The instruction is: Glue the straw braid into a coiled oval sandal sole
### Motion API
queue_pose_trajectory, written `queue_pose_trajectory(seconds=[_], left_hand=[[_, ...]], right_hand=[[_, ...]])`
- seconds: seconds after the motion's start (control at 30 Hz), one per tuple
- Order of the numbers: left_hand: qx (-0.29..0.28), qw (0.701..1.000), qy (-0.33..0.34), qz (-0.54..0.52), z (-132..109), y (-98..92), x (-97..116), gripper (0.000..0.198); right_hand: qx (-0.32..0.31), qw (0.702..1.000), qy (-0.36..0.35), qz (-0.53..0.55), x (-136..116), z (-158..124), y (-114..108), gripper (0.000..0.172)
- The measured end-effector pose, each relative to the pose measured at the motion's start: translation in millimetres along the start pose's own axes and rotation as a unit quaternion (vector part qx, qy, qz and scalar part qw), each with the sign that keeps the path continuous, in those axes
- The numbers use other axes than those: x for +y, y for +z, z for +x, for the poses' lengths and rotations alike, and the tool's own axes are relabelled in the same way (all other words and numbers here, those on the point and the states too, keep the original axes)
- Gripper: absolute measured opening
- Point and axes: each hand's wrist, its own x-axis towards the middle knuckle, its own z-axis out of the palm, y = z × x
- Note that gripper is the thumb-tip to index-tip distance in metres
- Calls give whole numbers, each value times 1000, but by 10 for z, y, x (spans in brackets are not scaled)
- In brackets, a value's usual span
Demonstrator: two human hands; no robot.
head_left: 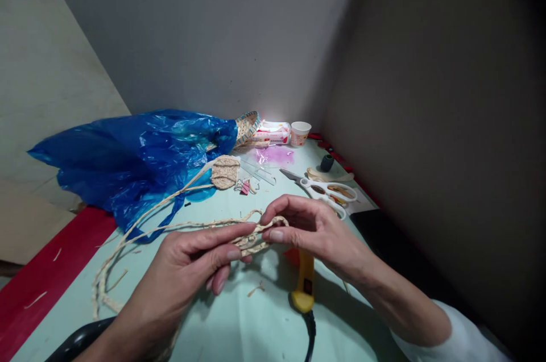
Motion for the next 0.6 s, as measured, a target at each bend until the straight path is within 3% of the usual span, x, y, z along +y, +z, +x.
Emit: queue_pose_trajectory(seconds=[0.13,0.37,0.5,0.6], left_hand=[[12,1000,-19,-3,-1,43,13,23],[17,1000,-16,-16,-6,53,32,23],[56,998,-26,-21,-29,71,62,20],[48,999,-23,-8,-19,57,74,20]], right_hand=[[61,997,-13,-49,16,-20,30,11],[153,988,-37,-8,72,-13,30,8],[88,991,-54,-88,18,-8,-34,5],[33,976,-114,-184,-26,-25,-46,12]])
